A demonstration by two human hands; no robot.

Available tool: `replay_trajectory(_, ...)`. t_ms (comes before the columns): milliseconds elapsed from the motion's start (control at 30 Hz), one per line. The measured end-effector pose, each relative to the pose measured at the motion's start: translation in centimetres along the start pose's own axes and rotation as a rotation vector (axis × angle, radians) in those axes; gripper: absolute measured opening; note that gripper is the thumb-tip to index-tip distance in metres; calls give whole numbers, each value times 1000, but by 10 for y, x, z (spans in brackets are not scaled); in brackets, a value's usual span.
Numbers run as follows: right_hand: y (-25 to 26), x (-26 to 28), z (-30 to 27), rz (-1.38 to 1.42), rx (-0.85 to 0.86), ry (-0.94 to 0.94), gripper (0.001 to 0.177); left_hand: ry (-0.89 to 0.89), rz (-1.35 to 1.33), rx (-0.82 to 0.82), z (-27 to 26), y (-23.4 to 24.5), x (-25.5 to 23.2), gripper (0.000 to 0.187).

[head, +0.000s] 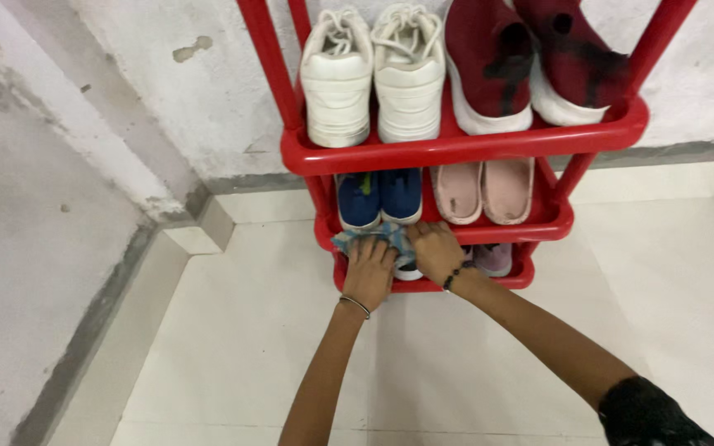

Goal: The person wipes a red plastic shoe rack with a cloth, then places several pairs of shoes and slippers from the floor onto the rack shelves. The person finishes by wiping the rack again.

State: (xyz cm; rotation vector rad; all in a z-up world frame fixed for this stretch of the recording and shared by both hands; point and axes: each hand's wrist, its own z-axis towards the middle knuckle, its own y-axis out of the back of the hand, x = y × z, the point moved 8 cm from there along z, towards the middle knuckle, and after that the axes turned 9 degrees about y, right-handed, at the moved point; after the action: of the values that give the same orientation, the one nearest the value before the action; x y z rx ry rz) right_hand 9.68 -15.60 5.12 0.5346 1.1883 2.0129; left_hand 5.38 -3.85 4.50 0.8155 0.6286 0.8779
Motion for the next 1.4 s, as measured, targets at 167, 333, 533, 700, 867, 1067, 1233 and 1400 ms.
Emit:
replay_trajectory(167, 40, -100, -97, -174, 126, -206, 25, -71, -16, 75, 29, -44, -81, 39)
replay_trajectory(333, 129, -208, -157, -141, -95, -581, 15, -99, -39, 27, 96, -58, -176, 47)
replay_trajectory(533, 184, -233, -129, 539, -658, -249, 66, -19, -695, -54, 204, -69, -228, 67)
replay_trajectory(700, 134, -253, -122, 535, -621, -487, 65, 85, -602, 143, 216, -95, -231, 83)
replay_trajectory(867, 78, -261, -155, 161, -239, -642, 37, 69, -294, 495, 173, -121, -218, 92)
replay_trajectory(1067, 70, -244, -180, -17, -48, -662, 33, -112, -145, 124, 143, -131, -242, 48)
replay_trajectory(1233, 90, -180, -169, -91, -44, -463, 37, -185, 2, -18, 106, -125, -211, 23)
replay_trajectory(1400, 77, -113, -138, -1, -102, -362, 39, -227, 87, -161, 75, -86, -161, 21)
